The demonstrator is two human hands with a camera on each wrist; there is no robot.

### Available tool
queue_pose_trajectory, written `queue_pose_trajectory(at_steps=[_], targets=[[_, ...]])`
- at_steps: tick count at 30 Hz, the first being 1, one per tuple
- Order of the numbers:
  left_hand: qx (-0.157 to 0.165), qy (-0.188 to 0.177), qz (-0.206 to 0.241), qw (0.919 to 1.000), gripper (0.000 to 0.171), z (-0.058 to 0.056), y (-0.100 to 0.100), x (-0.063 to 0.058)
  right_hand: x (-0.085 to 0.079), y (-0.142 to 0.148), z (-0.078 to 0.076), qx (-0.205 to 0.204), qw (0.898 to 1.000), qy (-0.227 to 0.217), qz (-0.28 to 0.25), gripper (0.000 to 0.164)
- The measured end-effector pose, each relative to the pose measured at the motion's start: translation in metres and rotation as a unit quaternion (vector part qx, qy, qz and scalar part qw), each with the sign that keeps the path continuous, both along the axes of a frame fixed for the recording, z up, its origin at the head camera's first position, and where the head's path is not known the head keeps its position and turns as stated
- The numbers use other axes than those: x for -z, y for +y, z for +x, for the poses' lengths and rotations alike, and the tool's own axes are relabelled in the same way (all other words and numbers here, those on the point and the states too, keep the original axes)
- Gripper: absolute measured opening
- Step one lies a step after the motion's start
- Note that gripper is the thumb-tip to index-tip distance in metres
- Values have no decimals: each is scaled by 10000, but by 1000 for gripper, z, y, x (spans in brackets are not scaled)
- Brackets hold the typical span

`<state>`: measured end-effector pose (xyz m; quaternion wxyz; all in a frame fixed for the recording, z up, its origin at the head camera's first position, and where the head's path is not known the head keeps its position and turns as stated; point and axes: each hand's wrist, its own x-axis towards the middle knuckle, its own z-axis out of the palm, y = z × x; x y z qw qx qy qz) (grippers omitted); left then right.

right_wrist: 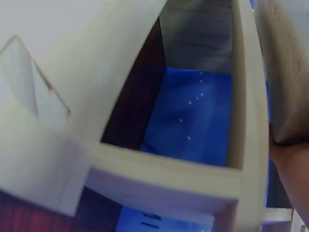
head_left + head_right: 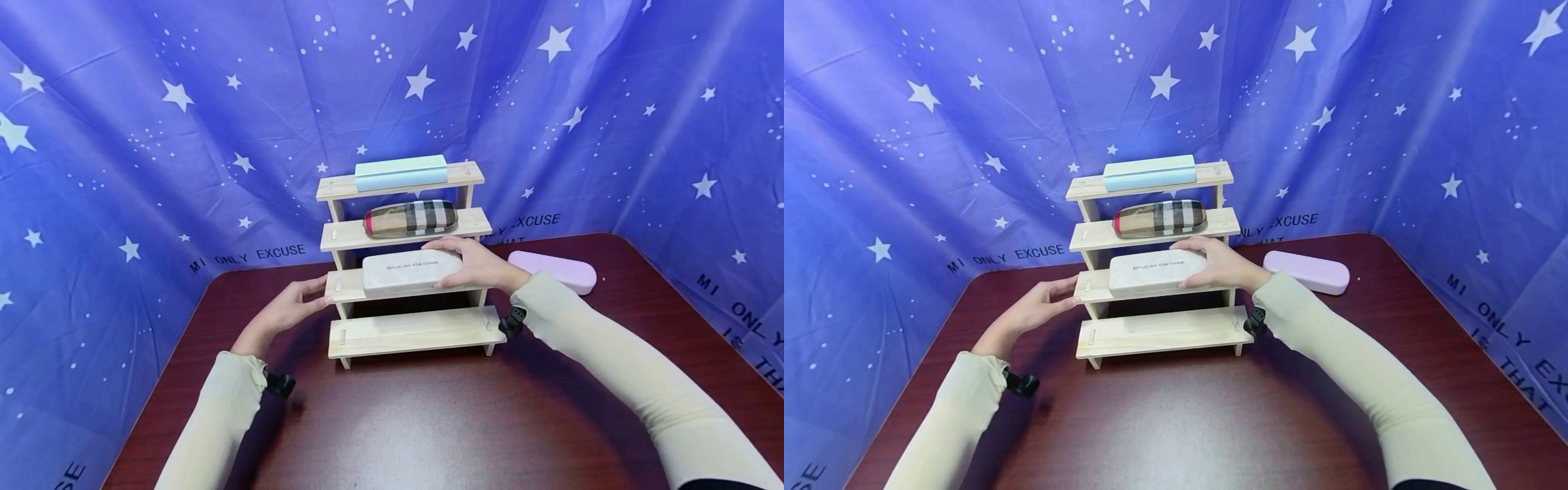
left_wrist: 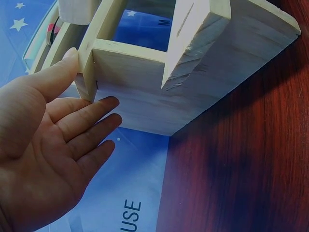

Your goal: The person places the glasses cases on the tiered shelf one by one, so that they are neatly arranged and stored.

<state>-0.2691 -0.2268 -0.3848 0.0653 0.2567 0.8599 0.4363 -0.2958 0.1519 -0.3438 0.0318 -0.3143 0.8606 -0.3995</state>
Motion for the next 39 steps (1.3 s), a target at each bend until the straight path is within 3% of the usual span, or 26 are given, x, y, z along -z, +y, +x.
queue_pose_trajectory(at_steps=[17,26,39], targets=[[21,-41,-38,10000,55,1,0,-1,4,-8,1,51,9999,73,74,72],[16,-10,-74,10000,55,2,0,-1,4,-9,0,179,9995,-235,76,72],[55,115,-55,9999,55,0,-1,1,3,-8,-3,-27,9995,-277,168,73]])
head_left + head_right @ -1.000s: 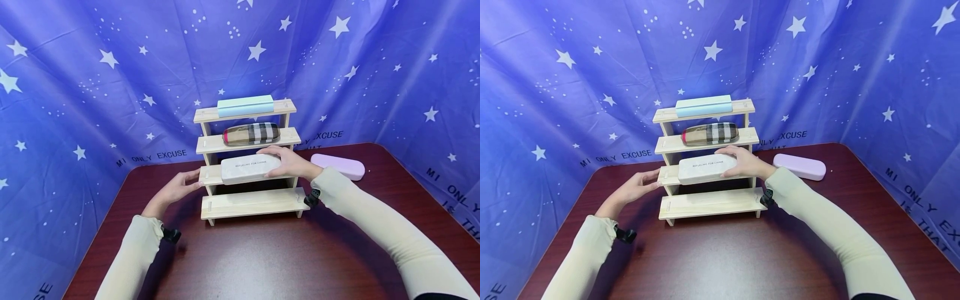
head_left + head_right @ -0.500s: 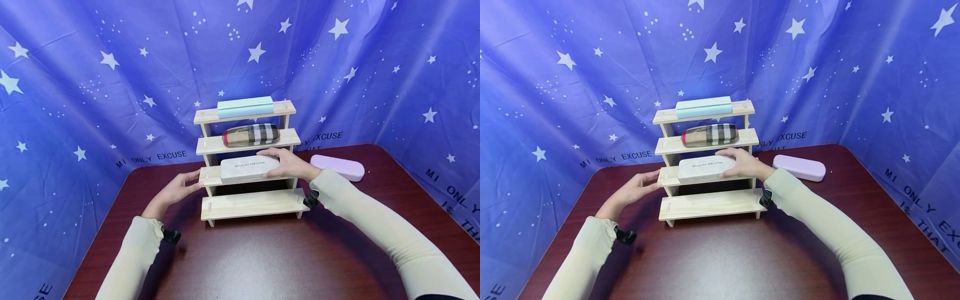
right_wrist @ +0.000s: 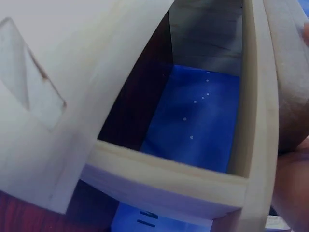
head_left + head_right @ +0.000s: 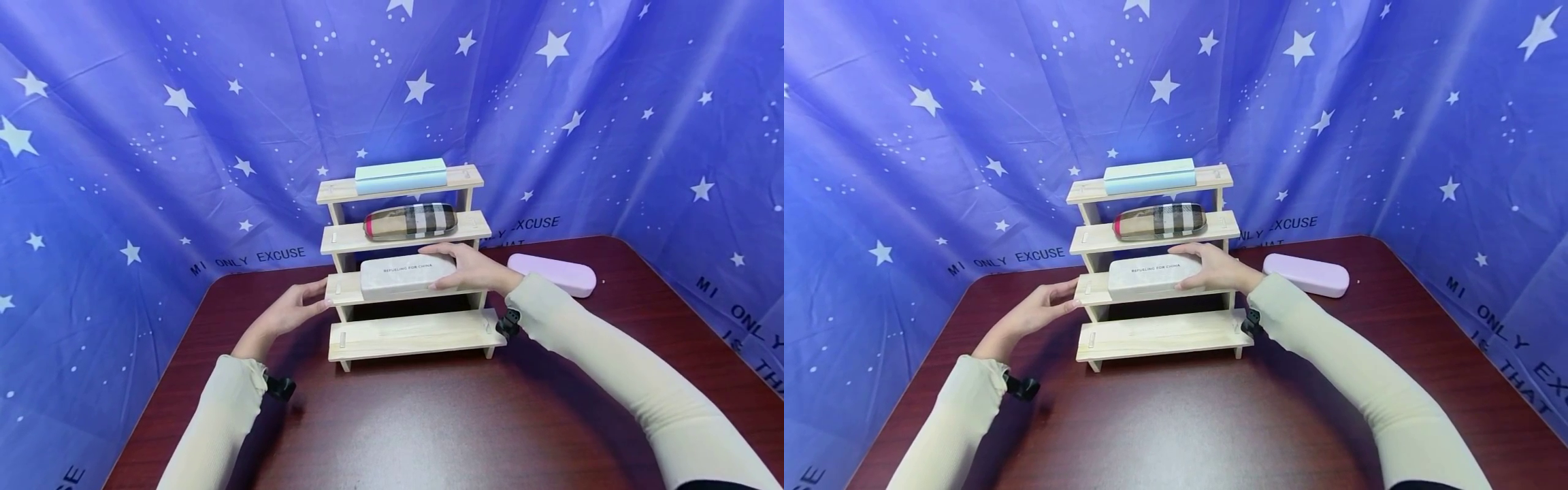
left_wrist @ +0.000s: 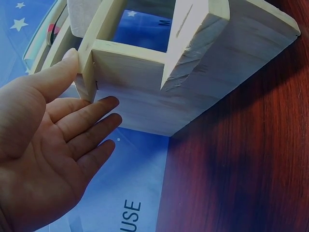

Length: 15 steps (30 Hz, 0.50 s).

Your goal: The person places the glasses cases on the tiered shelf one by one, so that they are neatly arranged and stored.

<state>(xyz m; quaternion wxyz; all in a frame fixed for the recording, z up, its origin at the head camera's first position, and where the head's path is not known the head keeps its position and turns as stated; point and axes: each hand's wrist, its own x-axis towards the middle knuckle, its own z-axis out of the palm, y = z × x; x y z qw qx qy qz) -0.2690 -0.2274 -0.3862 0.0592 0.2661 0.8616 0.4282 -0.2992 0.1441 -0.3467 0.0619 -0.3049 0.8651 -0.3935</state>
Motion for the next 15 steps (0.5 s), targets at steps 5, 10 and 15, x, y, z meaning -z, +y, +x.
queue_pose_trajectory(at_steps=[5,10,15], targets=[[-31,-59,20,10000,55,1,1,-2,1,3,4,113,9998,-17,-136,74],[-11,-42,42,10000,55,1,2,-1,1,11,11,351,9992,152,-96,73],[103,48,139,9998,59,2,0,-1,2,24,16,426,9981,78,-437,71]])
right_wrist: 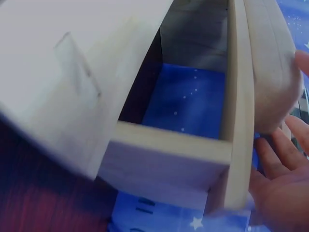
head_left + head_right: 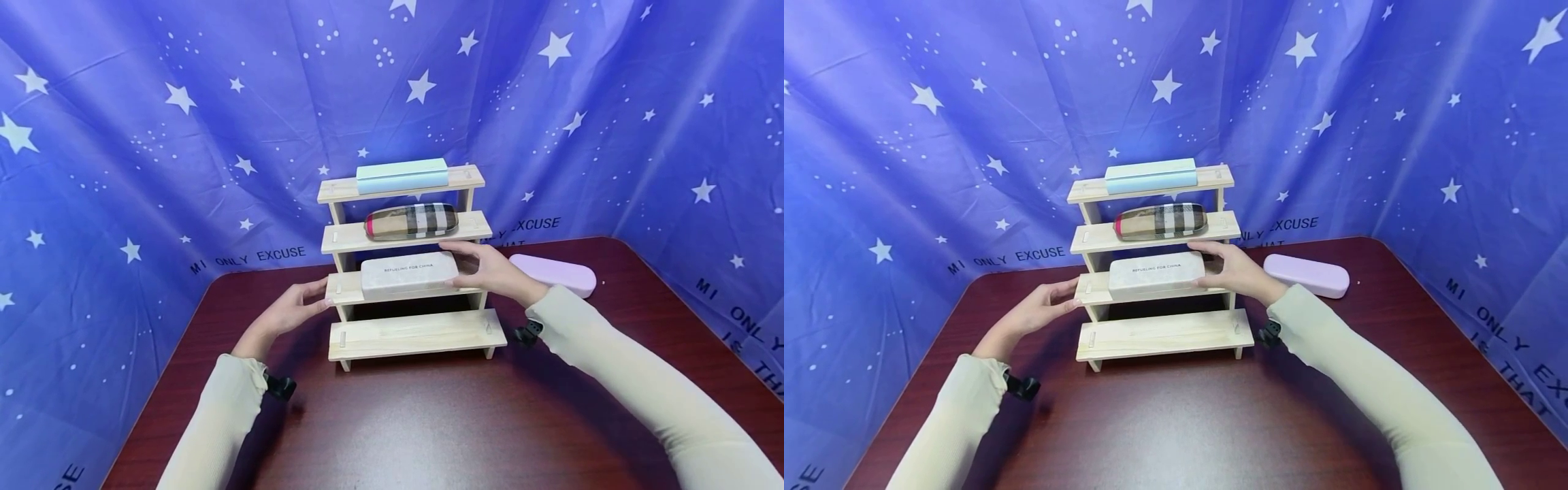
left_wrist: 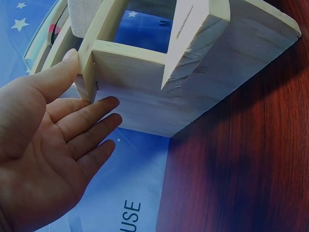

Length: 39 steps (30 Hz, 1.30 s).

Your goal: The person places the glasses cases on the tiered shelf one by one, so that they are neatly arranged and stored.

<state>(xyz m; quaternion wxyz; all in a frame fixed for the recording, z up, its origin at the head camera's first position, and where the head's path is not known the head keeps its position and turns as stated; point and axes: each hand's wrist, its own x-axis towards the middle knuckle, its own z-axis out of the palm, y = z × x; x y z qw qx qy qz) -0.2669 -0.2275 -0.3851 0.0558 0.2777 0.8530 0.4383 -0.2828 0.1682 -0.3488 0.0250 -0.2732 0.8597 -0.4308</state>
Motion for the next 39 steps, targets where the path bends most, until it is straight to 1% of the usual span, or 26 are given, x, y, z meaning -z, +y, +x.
queue_pose_trajectory(at_steps=[2,4,7,9,11,16,18,21,25,28,32,35,39], targets=[[32,146,28,9999,61,1,-1,0,2,6,2,-49,9995,-112,-277,70],[47,197,52,9998,62,1,-2,0,3,12,5,-78,9985,-222,-490,67],[-7,44,75,10000,60,1,-2,0,5,23,8,-42,9973,-349,-647,63],[-66,-134,67,9999,58,0,-1,0,5,30,10,-7,9964,-440,-730,61],[-121,-189,30,9997,56,0,1,-1,5,38,12,53,9955,-498,-811,59],[-125,-75,-31,9999,54,-1,2,0,9,60,16,284,9946,-317,-946,54],[-122,-70,-43,9999,54,-1,2,-1,12,69,18,431,9944,-214,-938,51],[-151,-108,-65,9998,55,-1,2,-2,17,82,20,623,9925,-212,-1026,47],[-160,-124,-84,9998,55,-2,1,-2,27,97,22,911,9868,-144,-1330,42],[-149,-125,-94,9998,55,-1,1,-1,36,107,21,1211,9823,-8,-1426,40],[-190,-164,-103,9996,55,-1,0,-1,49,121,16,1697,9779,4,-1217,41],[-199,-185,-106,9996,55,-2,0,0,58,131,13,1933,9759,2,-1015,42],[-174,-141,-127,9997,55,-1,1,-1,65,141,10,2014,9755,97,-883,42]])
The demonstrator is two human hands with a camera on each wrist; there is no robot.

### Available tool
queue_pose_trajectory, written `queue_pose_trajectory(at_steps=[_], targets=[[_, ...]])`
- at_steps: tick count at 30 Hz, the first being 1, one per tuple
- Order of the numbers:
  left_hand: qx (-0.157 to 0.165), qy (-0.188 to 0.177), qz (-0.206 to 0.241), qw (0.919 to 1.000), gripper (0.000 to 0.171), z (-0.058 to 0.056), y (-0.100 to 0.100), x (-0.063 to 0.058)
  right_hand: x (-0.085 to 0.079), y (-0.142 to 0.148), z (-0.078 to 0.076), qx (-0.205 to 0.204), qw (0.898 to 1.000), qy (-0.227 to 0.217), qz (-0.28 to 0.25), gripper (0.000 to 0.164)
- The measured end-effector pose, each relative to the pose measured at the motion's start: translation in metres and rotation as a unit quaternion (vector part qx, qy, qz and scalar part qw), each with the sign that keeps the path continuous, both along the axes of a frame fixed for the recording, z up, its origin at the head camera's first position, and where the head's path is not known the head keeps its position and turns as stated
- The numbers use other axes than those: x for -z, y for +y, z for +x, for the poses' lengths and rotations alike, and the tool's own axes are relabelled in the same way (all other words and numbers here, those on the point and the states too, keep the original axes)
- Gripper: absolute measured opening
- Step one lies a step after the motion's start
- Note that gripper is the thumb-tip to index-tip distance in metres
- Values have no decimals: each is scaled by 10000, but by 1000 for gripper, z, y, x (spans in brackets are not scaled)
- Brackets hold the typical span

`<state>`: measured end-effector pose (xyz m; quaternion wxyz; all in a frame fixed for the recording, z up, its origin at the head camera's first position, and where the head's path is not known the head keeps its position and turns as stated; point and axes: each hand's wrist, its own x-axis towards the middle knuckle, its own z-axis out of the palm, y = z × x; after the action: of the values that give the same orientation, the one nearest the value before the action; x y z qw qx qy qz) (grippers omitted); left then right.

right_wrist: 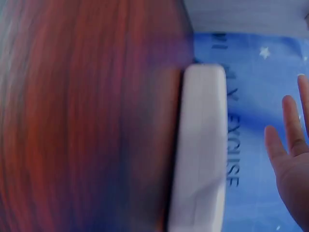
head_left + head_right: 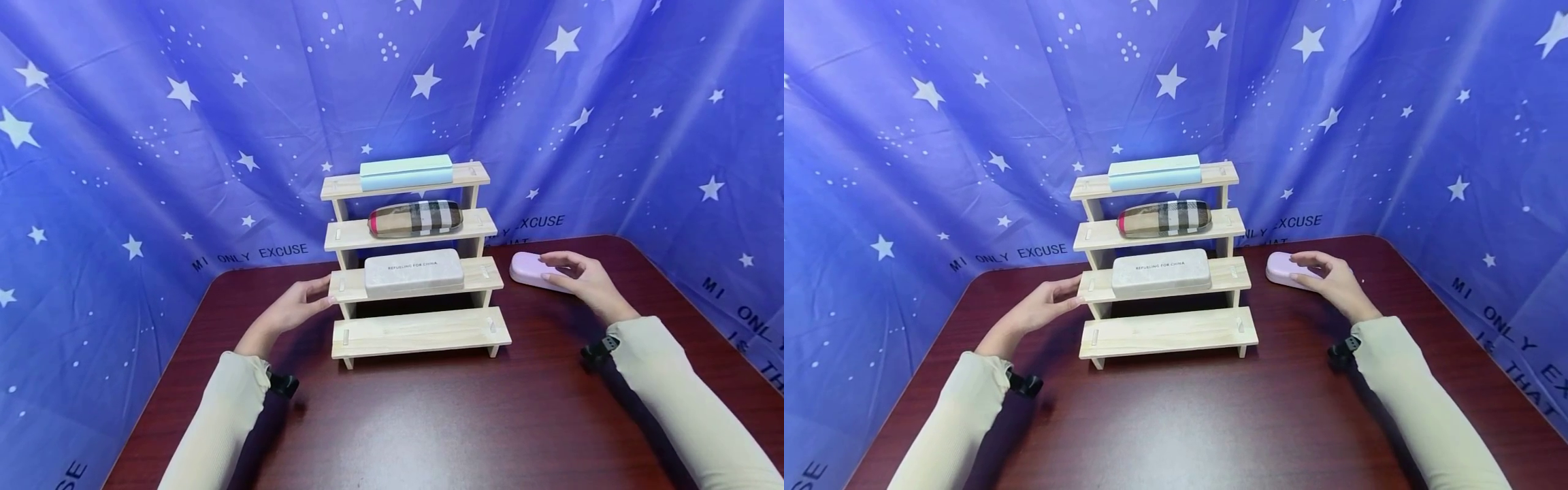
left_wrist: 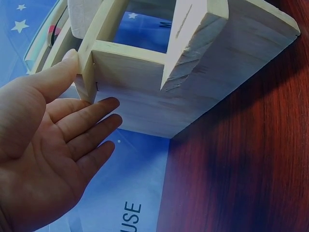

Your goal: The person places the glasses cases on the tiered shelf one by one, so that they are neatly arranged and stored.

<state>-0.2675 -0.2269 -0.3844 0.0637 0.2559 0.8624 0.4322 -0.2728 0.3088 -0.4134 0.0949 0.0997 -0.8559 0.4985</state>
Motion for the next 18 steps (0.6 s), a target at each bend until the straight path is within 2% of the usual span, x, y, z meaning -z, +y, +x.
queue_pose_trajectory(at_steps=[9,18], targets=[[-47,36,-96,9999,55,-1,1,-1,15,23,-12,100,9982,-93,590,44],[-70,7,-110,9999,56,0,1,-1,14,41,-21,284,9939,-358,1005,53]])
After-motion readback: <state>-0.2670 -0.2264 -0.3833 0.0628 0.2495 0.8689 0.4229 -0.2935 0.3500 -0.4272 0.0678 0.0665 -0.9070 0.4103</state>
